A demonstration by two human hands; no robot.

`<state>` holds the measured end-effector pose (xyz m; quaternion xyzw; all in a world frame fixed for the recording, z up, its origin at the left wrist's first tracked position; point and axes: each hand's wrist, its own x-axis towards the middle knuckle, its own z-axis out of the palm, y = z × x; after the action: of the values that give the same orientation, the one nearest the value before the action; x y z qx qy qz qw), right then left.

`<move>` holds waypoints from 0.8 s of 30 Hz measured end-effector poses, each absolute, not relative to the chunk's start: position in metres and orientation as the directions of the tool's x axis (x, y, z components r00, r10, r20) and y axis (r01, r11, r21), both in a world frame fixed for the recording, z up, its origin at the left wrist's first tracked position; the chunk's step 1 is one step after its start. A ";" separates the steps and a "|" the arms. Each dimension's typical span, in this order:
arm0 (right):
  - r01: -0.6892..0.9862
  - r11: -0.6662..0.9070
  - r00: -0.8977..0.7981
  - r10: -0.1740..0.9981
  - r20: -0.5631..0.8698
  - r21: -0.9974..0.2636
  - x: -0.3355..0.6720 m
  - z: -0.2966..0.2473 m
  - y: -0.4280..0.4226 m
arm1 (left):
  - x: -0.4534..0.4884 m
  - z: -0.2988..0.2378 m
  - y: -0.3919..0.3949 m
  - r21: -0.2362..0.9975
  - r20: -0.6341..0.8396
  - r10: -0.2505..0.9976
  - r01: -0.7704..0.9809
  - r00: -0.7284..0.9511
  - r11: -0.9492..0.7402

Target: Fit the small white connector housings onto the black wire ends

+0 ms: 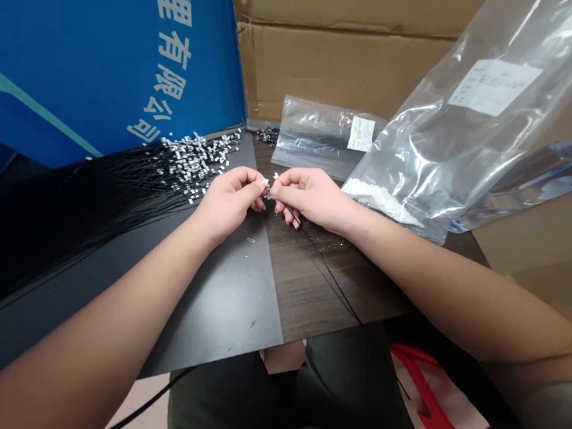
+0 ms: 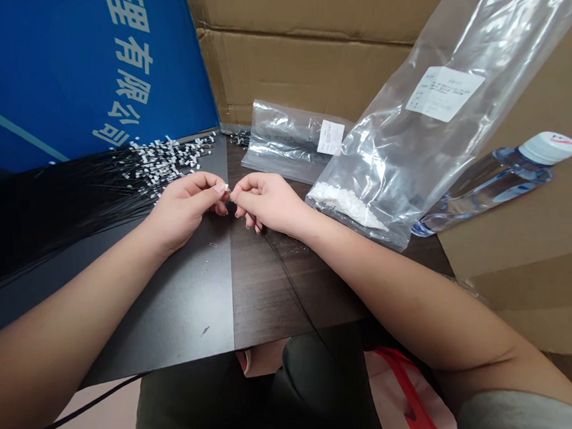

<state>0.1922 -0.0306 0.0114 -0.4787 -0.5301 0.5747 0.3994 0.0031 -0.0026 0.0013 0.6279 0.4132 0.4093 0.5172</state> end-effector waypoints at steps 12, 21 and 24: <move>0.065 -0.114 -0.231 0.965 -0.126 -0.991 0.193 0.011 -0.030 | 0.002 0.001 -0.002 0.985 0.086 0.935 0.111 0.344 -0.132; 0.041 -0.126 -0.229 0.965 -0.132 -0.991 0.193 0.011 -0.030 | 0.002 0.001 -0.003 0.984 0.090 0.934 0.111 0.347 -0.136; 0.029 -0.134 -0.237 0.962 -0.137 -0.991 0.193 0.012 -0.031 | 0.001 0.001 -0.002 0.984 0.092 0.933 0.109 0.349 -0.138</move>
<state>0.1926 -0.0306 0.0120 -0.4726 -0.5242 0.5861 0.3980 0.0014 -0.0024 0.0010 0.6397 0.4070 0.3998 0.5150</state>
